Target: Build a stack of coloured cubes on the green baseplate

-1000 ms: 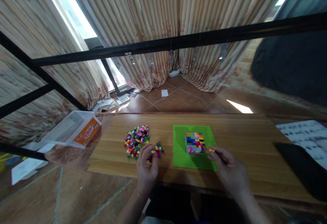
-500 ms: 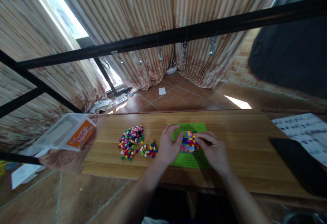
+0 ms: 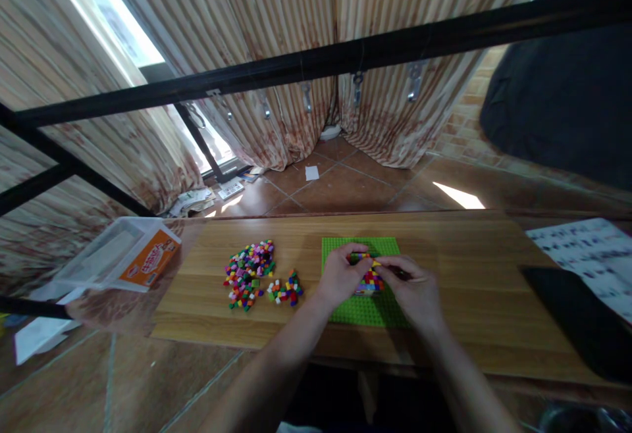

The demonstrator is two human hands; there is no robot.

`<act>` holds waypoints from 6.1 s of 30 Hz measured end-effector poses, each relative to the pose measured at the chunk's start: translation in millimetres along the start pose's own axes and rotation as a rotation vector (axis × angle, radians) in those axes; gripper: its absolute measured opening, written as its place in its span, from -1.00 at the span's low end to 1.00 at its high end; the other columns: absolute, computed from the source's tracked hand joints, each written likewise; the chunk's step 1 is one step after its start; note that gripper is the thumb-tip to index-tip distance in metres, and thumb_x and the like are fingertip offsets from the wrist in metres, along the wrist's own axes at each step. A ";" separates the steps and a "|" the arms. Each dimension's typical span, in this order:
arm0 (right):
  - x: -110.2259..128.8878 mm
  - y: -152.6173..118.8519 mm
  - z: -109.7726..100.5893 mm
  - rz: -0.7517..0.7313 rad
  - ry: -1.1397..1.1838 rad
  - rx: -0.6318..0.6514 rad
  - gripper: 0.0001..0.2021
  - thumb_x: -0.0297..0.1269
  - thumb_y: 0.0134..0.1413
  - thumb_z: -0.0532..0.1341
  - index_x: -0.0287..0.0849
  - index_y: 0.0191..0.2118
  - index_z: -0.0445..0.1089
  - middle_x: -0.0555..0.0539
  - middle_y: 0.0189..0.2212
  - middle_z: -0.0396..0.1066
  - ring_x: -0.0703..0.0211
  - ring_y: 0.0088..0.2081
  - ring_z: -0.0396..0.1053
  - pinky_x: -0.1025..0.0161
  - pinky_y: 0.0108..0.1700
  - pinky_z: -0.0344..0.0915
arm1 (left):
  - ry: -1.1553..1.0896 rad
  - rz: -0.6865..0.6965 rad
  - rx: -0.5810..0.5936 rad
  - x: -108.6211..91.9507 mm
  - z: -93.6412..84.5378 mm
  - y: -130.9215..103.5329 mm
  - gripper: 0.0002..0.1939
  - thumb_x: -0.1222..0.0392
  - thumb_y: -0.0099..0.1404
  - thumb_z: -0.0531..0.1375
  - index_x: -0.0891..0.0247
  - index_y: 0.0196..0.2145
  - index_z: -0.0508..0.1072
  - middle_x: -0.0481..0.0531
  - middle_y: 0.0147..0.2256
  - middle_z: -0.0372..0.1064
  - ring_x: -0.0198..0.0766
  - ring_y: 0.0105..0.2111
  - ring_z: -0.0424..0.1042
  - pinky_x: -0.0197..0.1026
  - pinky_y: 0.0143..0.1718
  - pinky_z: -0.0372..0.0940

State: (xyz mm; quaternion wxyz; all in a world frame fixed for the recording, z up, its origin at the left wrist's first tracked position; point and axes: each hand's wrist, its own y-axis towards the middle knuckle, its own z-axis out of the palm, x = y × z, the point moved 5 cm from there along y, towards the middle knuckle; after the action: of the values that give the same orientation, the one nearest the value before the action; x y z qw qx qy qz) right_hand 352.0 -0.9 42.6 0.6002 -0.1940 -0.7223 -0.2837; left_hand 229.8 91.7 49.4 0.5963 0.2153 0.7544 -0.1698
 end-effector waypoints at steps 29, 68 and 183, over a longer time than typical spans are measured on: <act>-15.2 -9.5 13.7 0.419 0.440 -0.175 -0.65 -0.16 -0.38 0.48 -0.17 -0.35 0.54 -0.03 -0.44 0.53 0.24 -0.45 0.43 0.24 -0.34 0.40 | -0.079 -0.009 -0.008 -0.6 3.1 -1.4 -0.82 0.22 0.17 0.23 0.29 -0.27 0.56 -0.01 -0.35 0.52 -0.31 -0.36 0.45 -0.28 -0.27 0.35; 23.4 -105.5 85.3 -0.103 -0.333 0.428 -0.76 -0.16 0.22 0.11 -0.11 -0.17 0.48 -0.10 -0.20 0.50 0.13 -0.18 0.45 0.18 -0.12 0.36 | 0.295 0.231 -0.529 56.9 -133.0 -136.0 -0.79 0.38 0.27 0.10 0.25 -0.17 0.46 0.07 -0.23 0.46 -0.27 -0.24 0.46 -0.22 -0.18 0.35; -16.1 -4.3 5.8 0.642 0.485 0.023 -0.63 -0.33 -0.49 0.53 -0.18 -0.37 0.56 -0.04 -0.44 0.56 0.27 -0.47 0.46 0.37 -0.44 0.41 | -0.004 0.091 -0.106 7.8 -15.2 -41.3 -0.50 0.41 0.18 0.15 0.21 0.09 0.35 0.12 0.07 0.38 -0.11 0.06 0.37 -0.04 0.07 0.33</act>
State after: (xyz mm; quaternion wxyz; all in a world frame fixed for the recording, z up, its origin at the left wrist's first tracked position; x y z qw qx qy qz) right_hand 348.2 0.5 25.3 0.8135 -0.3306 -0.4655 -0.1109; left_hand 193.9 65.4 45.3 0.6155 0.2172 0.7506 -0.1028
